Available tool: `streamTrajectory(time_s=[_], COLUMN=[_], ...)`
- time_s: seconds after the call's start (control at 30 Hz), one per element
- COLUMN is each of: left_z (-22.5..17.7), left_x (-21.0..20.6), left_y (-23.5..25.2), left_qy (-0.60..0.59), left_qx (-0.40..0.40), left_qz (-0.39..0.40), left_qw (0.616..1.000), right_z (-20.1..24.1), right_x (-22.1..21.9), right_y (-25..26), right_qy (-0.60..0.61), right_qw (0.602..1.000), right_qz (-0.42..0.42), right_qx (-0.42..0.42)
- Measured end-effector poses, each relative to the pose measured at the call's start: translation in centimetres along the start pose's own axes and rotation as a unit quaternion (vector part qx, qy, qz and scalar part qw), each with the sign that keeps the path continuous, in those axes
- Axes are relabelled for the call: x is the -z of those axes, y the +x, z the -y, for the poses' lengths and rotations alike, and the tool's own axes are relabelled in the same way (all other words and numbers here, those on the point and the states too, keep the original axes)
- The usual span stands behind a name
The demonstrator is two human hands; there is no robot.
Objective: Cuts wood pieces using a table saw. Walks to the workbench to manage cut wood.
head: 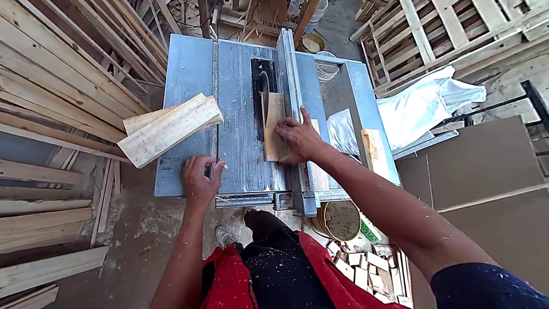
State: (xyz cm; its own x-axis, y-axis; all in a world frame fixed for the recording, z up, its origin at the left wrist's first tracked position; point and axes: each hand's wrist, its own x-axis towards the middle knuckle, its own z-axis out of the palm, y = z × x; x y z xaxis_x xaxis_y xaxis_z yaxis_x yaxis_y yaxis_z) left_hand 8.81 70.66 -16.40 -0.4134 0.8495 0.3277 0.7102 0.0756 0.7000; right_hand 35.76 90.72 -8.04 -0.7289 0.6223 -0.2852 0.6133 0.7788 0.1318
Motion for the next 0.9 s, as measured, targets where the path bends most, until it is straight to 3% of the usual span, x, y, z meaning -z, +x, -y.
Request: streamTrajectory(time_s=[0.17,0.6,0.73,0.9], left_z=[-0.2,0.2,0.9,1.1], left_x=[-0.5,-0.5,-0.5,-0.6], left_y=[-0.4,-0.8,-1.1,-1.0], left_qy=[0.026,0.024,0.038,0.04], left_qx=[-0.054,-0.067,-0.078,-0.051], left_qz=[0.01,-0.01,-0.04,-0.076], left_qw=[0.998,0.997,0.995,0.995], right_z=[-1.7,-6.6,-10.3,-15.3], right_x=[0.8,1.9,3.8,5.0], right_y=[2.5,9.3,15.0,22.6], right_qy=[-0.017,-0.015,-0.038,-0.07], right_qw=[1.0,1.0,0.999,0.995], right_qz=[0.006,0.009,0.033,0.037], right_qx=[-0.004,-0.017,-0.013,0.059])
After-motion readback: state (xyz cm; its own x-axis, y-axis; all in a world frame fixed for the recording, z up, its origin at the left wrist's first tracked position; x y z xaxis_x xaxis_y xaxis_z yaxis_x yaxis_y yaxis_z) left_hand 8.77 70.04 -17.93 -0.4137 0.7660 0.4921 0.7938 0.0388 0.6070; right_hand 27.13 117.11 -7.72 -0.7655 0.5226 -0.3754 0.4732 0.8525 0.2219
